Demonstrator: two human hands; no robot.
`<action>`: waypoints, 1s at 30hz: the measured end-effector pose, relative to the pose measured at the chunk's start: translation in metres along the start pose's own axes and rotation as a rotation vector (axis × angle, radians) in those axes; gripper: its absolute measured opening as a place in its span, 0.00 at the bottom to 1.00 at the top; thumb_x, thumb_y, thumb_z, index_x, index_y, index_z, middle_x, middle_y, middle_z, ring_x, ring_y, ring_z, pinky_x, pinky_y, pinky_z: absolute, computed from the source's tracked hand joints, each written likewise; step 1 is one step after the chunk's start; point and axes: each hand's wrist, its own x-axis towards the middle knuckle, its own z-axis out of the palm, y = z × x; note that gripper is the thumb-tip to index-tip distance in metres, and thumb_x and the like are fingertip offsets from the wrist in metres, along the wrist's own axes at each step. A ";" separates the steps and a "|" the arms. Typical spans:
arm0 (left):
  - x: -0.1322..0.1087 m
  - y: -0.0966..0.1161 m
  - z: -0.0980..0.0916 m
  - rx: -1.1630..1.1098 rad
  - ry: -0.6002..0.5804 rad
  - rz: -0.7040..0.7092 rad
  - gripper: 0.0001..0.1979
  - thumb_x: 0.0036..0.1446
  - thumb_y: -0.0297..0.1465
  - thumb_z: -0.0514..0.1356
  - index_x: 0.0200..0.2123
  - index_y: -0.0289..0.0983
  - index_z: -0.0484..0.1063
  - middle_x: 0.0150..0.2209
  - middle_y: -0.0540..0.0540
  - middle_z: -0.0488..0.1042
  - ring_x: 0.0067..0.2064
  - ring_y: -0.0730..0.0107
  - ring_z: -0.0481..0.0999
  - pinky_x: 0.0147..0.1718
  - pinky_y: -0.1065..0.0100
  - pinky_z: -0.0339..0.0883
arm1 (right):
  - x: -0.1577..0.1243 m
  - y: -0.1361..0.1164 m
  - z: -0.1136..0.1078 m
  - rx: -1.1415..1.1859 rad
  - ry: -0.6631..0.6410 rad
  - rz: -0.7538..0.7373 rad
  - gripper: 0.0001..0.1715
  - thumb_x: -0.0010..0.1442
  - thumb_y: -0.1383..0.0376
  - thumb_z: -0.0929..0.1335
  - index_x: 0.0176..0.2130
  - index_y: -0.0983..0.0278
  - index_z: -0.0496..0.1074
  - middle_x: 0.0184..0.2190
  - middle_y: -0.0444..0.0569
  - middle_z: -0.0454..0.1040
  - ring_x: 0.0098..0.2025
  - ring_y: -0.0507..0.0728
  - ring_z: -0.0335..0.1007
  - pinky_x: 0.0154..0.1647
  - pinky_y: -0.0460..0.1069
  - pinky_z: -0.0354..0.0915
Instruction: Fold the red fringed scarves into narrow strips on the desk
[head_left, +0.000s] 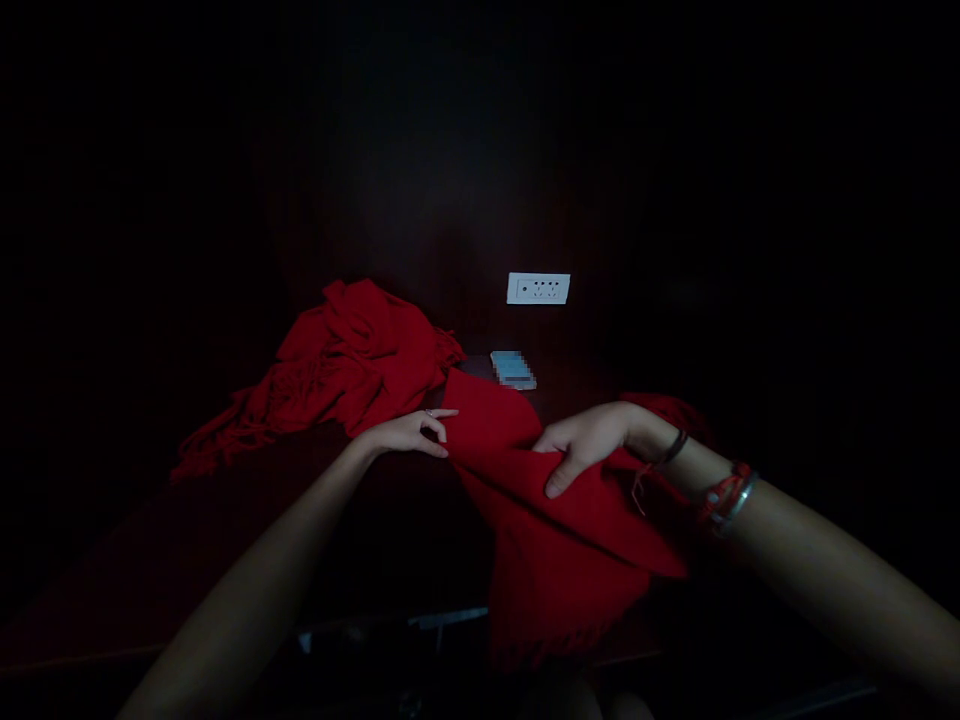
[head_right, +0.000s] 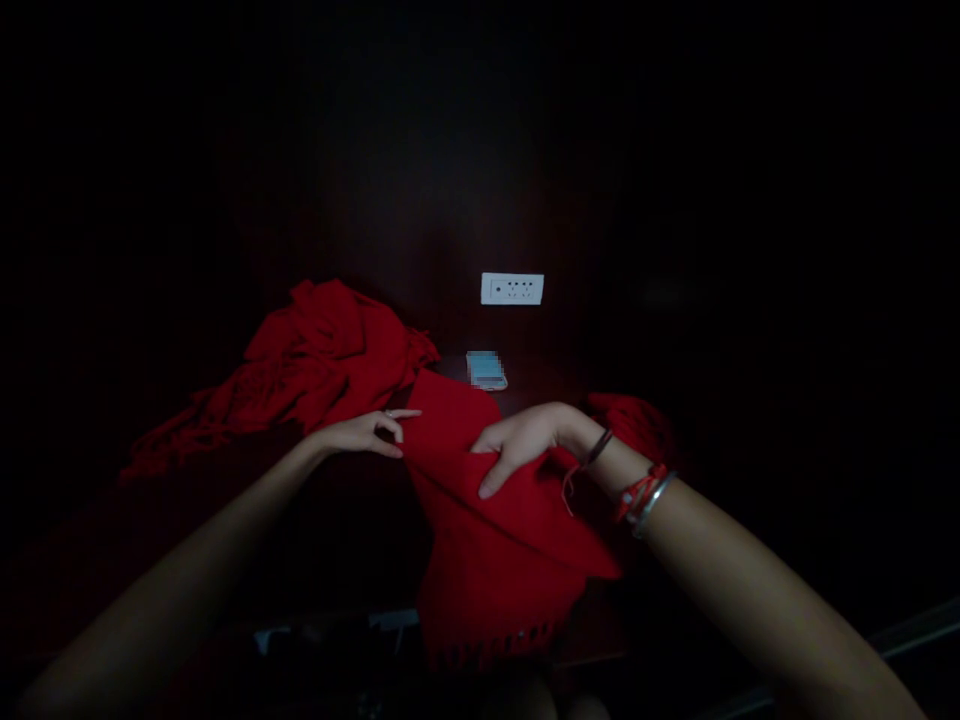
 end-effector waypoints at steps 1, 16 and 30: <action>0.000 -0.001 0.000 -0.022 0.017 -0.009 0.11 0.38 0.39 0.60 0.21 0.36 0.66 0.55 0.44 0.51 0.54 0.65 0.52 0.51 0.68 0.42 | -0.001 0.002 -0.005 0.042 0.022 0.021 0.24 0.43 0.58 0.67 0.39 0.69 0.67 0.32 0.45 0.70 0.31 0.51 0.64 0.31 0.44 0.60; 0.016 -0.004 0.019 0.220 0.323 -0.020 0.05 0.45 0.32 0.55 0.24 0.37 0.64 0.39 0.46 0.66 0.44 0.68 0.63 0.45 0.68 0.54 | -0.029 0.106 -0.051 0.160 0.639 0.197 0.25 0.41 0.53 0.66 0.36 0.65 0.68 0.35 0.48 0.70 0.34 0.54 0.65 0.34 0.47 0.60; 0.023 -0.003 0.024 0.435 0.341 -0.187 0.09 0.47 0.36 0.52 0.22 0.37 0.64 0.35 0.47 0.66 0.41 0.66 0.65 0.41 0.67 0.58 | -0.059 0.081 -0.086 -0.735 1.125 0.786 0.12 0.50 0.63 0.63 0.29 0.71 0.70 0.34 0.64 0.67 0.43 0.67 0.57 0.43 0.60 0.48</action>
